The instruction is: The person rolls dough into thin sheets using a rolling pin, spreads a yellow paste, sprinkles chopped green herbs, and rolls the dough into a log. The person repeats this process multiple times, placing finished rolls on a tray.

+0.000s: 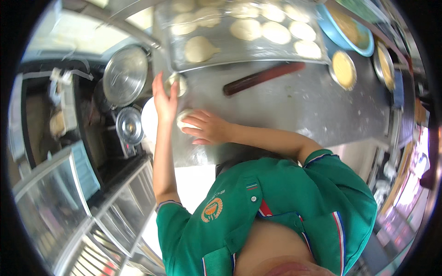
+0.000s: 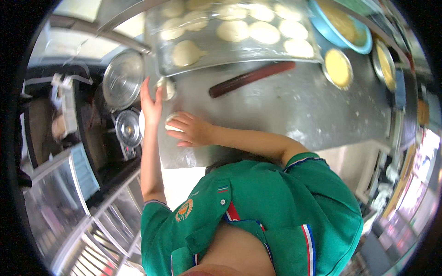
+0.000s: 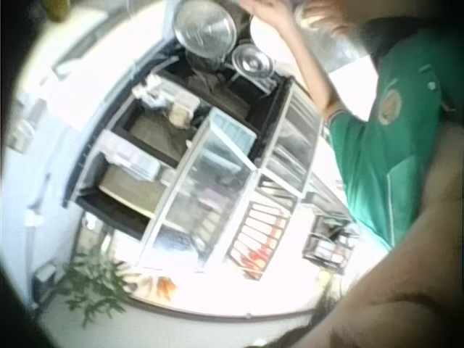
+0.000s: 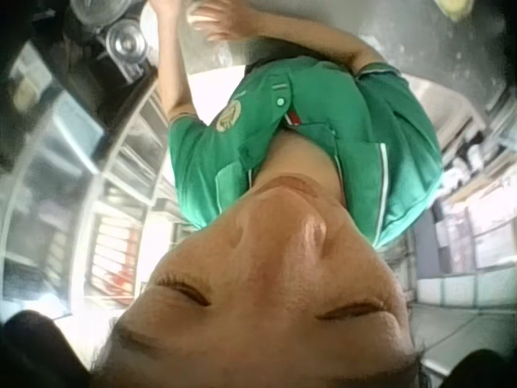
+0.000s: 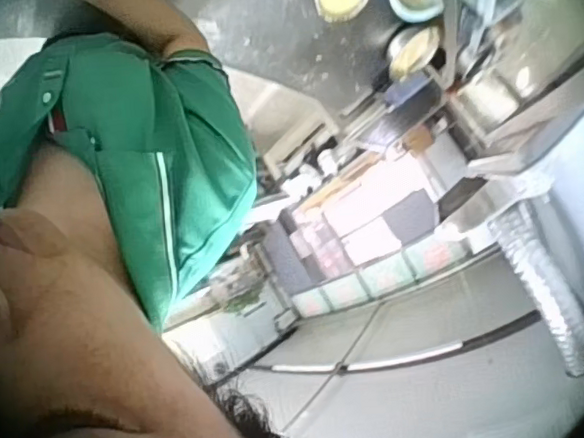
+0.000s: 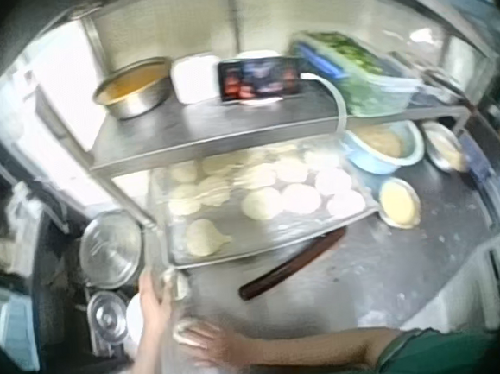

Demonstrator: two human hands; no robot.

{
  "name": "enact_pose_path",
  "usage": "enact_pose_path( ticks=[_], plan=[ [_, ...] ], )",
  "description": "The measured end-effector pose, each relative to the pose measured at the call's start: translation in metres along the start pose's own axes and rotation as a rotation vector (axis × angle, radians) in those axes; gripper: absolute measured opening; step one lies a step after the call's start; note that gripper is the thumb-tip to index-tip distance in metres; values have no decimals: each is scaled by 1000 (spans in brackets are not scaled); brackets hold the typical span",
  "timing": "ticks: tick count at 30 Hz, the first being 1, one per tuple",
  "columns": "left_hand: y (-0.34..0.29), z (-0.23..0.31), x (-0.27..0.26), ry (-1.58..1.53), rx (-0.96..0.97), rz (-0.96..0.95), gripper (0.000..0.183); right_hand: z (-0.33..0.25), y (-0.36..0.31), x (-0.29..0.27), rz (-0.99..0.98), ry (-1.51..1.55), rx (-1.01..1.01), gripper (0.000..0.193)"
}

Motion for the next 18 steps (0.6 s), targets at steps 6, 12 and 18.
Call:
enact_pose_path(
  ticks=[6, 12, 18],
  plan=[
    [-59, 138, 122, -159, 405, -233, 66, 67, -185, -45, -47, -19, 494, 46],
    [-135, 162, 209, 61, 503, -558, 111, 49, -326, -180, 210, -449, 908, 79],
    [-106, 217, 284, 254, 506, -521, 119, 95, -522, -283, 546, -938, 1481, 108]
  ],
)
Point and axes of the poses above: each hand's wrist, its own y-axis towards the middle knuckle, its own x-axis out of the palm, z = x × y, the point moved 5 cm from there along y, towards the middle knuckle, and after that the axes turned 5 degrees about x, right-handed, at the moved point
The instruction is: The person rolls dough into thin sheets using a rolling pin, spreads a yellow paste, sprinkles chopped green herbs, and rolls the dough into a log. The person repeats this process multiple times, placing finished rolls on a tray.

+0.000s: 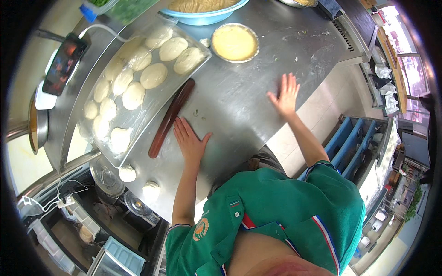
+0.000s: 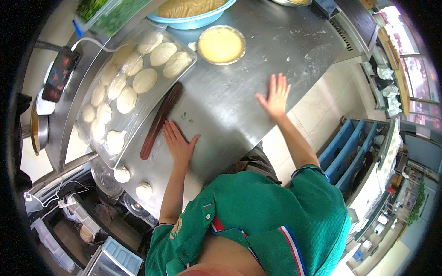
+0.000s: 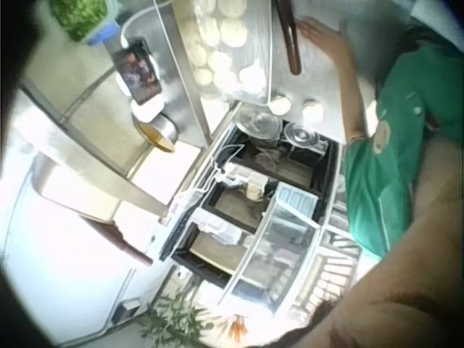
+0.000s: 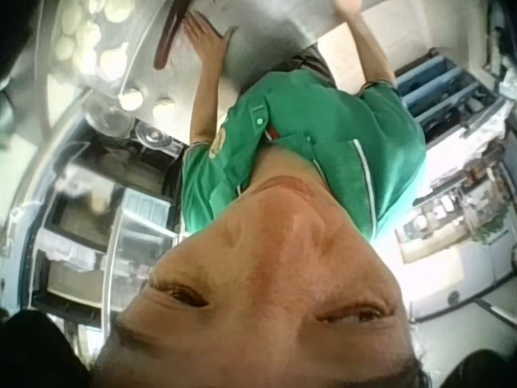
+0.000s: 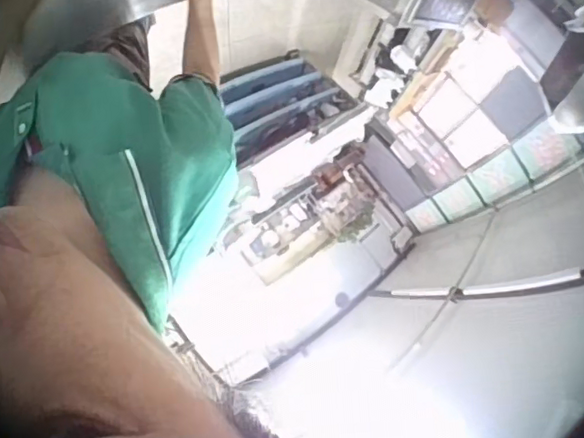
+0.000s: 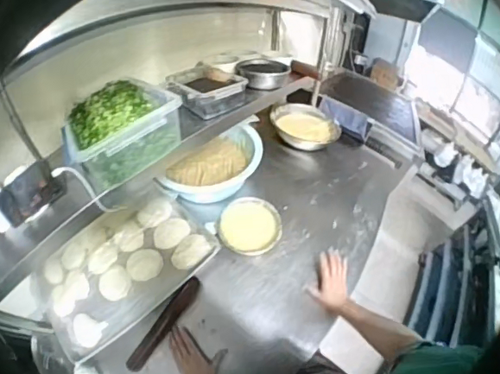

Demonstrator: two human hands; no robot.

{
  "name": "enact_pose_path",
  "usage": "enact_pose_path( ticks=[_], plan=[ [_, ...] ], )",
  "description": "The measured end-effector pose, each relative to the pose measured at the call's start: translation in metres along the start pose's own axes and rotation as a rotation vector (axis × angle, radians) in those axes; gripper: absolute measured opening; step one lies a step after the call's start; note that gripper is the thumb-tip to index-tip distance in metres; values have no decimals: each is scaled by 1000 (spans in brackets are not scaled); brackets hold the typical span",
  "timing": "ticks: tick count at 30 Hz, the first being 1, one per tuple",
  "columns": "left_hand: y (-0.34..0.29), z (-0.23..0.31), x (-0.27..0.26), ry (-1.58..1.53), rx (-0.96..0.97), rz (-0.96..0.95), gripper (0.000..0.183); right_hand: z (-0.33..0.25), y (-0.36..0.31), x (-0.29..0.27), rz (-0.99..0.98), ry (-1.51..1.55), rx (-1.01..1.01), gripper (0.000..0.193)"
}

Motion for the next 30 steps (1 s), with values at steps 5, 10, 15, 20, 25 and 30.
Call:
enact_pose_path(
  ticks=[5, 10, 15, 20, 25, 30],
  plan=[
    [64, 36, 10, -2, -153, -33, 115, 124, 133, 10, 255, -204, 47, 97],
    [106, 57, 22, -87, -216, 154, 109, 232, 249, 26, 286, -67, 152, 87],
    [134, 93, 42, -208, -238, 289, 82, 238, 318, 59, 17, 319, -69, 62],
    [171, 157, 88, -545, -170, 299, 67, 113, 248, 46, -419, 536, -409, 71],
    [170, 191, 93, -748, -5, 280, 67, -16, 147, 34, -622, 582, -609, 95],
    [127, 62, -21, -257, -100, 585, 58, -111, 90, 52, -615, 597, -752, 99]
  ],
)
Point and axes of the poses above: each hand's wrist, its own y-axis towards the middle knuckle, its own x-axis out of the palm, z = x × y, the point moved 5 cm from there along y, towards the middle knuckle, and after that the axes turned 5 degrees about x, right-handed, at the moved point
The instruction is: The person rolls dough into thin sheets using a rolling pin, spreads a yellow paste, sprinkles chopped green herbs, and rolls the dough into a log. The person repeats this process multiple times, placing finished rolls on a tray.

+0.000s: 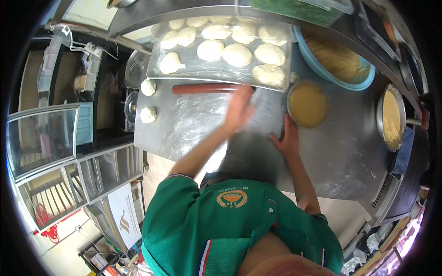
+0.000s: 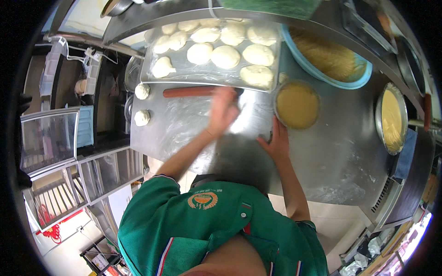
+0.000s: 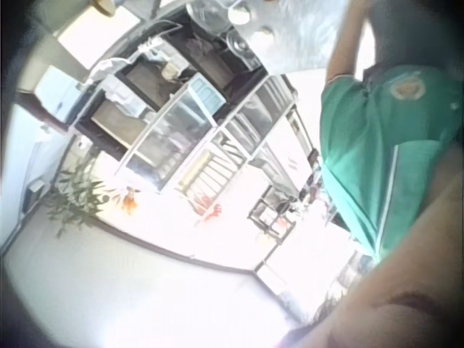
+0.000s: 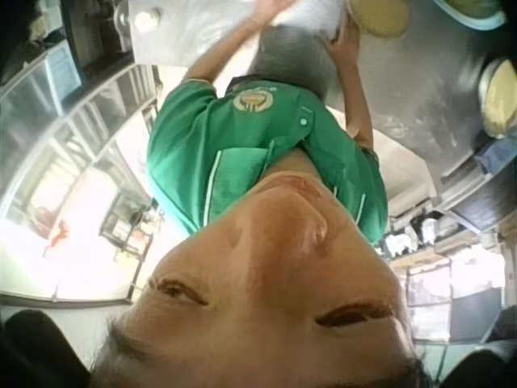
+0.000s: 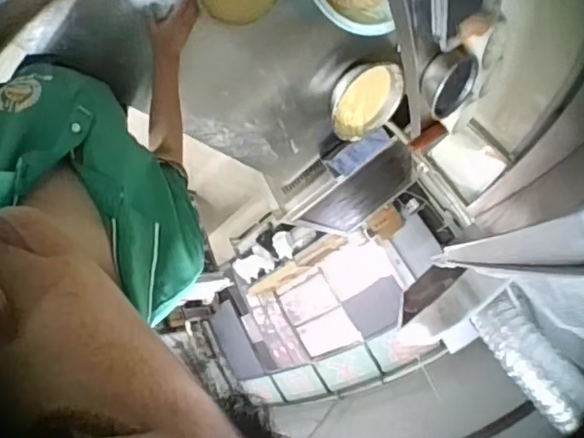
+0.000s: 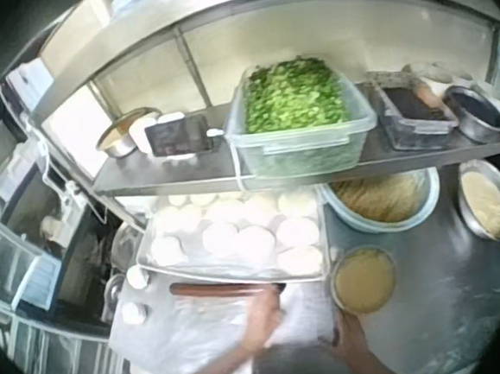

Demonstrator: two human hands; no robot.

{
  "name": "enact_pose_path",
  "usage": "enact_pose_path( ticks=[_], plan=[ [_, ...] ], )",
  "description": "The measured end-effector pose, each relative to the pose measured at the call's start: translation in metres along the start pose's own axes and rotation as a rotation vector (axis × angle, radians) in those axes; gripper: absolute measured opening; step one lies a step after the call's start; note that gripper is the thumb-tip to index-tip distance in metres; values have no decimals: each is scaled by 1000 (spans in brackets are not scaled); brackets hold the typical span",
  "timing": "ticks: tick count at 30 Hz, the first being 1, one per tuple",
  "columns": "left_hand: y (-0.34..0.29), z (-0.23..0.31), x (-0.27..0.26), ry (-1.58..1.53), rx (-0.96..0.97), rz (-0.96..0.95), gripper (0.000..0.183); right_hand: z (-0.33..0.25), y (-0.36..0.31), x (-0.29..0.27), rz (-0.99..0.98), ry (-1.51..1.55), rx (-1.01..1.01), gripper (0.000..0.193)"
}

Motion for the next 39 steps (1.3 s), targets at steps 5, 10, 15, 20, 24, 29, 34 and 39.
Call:
enact_pose_path(
  ticks=[5, 10, 15, 20, 24, 29, 34, 39],
  plan=[
    [45, -171, -168, 352, -331, 114, 67, -84, 38, 71, -35, 80, -138, 90],
    [40, -283, -184, 754, -630, -315, 93, -161, 51, 119, -34, 6, -413, 25],
    [27, -348, -194, 632, -468, -219, 76, -107, 77, 90, 234, -207, -228, 12],
    [7, -394, -248, 89, -783, 203, 45, -54, 97, 61, 213, -368, -15, 13],
    [19, -316, -292, -778, -686, 737, 32, -72, 84, 30, 418, -357, -76, 33],
    [10, -129, -311, -770, -546, 441, 28, -85, 69, 56, 328, -491, 16, 53],
    [-69, -8, -185, -1335, -953, 423, 41, -77, 74, 46, 359, -509, -33, 55],
    [-173, -16, -112, -558, -802, -343, 88, -122, 8, 62, 157, -83, 56, 68]
  ],
)
Point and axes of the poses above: each hand's wrist, its own y-axis towards the middle knuckle, its own x-axis out of the palm, z = x × y, the point moved 5 cm from there along y, towards the middle knuckle, and after that the axes turned 5 degrees about x, right-handed, at the moved point
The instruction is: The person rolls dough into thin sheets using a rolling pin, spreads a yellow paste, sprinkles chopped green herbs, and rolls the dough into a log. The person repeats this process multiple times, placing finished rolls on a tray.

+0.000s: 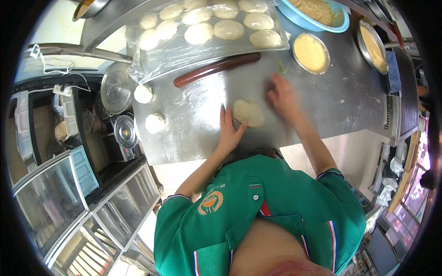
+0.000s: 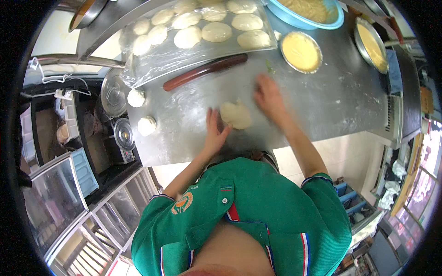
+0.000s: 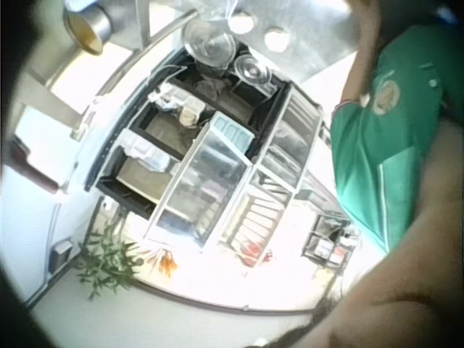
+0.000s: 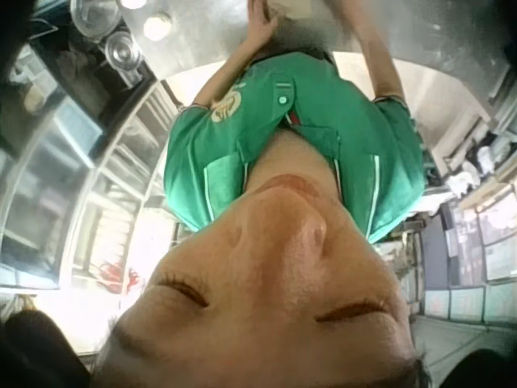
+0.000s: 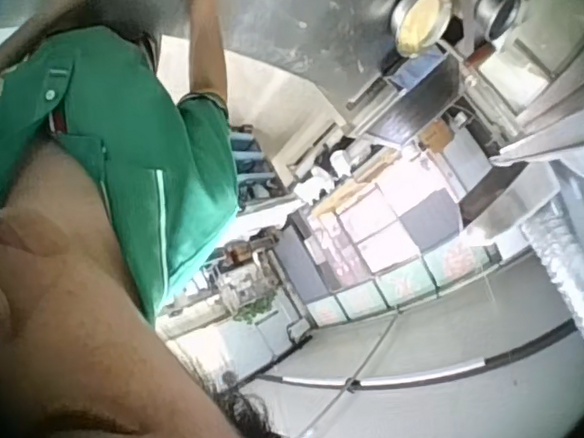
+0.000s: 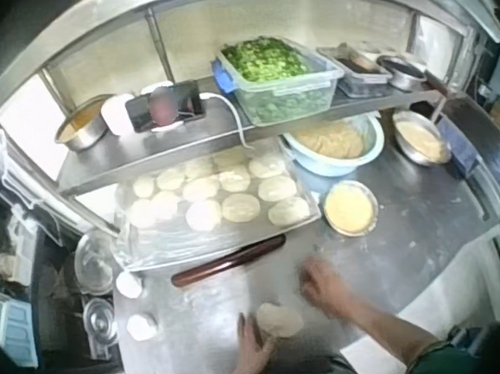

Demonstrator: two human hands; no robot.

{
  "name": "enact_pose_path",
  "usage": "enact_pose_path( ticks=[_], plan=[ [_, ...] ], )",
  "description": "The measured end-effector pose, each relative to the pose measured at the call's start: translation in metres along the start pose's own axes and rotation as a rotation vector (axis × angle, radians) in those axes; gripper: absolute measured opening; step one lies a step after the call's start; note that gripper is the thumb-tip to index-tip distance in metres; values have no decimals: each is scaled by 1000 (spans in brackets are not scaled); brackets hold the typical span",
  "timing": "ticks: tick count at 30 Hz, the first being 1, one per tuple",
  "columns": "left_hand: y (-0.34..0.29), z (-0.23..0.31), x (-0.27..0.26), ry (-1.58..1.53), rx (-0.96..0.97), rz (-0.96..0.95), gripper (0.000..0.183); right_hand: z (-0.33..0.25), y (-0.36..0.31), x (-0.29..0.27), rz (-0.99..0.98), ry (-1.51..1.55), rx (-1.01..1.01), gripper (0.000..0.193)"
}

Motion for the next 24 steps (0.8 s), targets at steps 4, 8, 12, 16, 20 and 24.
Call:
enact_pose_path(
  ticks=[4, 8, 12, 16, 20, 24],
  plan=[
    [21, 18, -2, 924, 651, -197, 97, -66, -53, 45, -199, 58, -231, 96],
    [52, -16, -5, 959, 828, -360, 81, -92, -65, 55, -131, -54, -159, 100],
    [50, -1, 10, 814, 882, -202, 70, -83, -52, 59, -72, -45, -87, 85],
    [38, 23, 7, 859, 793, -224, 65, -74, -43, 16, -210, -23, -155, 72],
    [-2, 32, 14, 1012, 683, -203, 66, -60, -79, 0, -156, -353, -312, 68],
    [-33, 2, 48, 1060, 692, -60, 71, -78, -113, 5, -218, -177, -100, 68]
  ],
)
Point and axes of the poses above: each hand's wrist, its own y-axis towards the middle knuckle, its own x-axis out of the palm, z = x × y, the point moved 5 cm from there along y, towards the middle knuckle, and after that the axes turned 5 degrees about x, right-handed, at the moved point
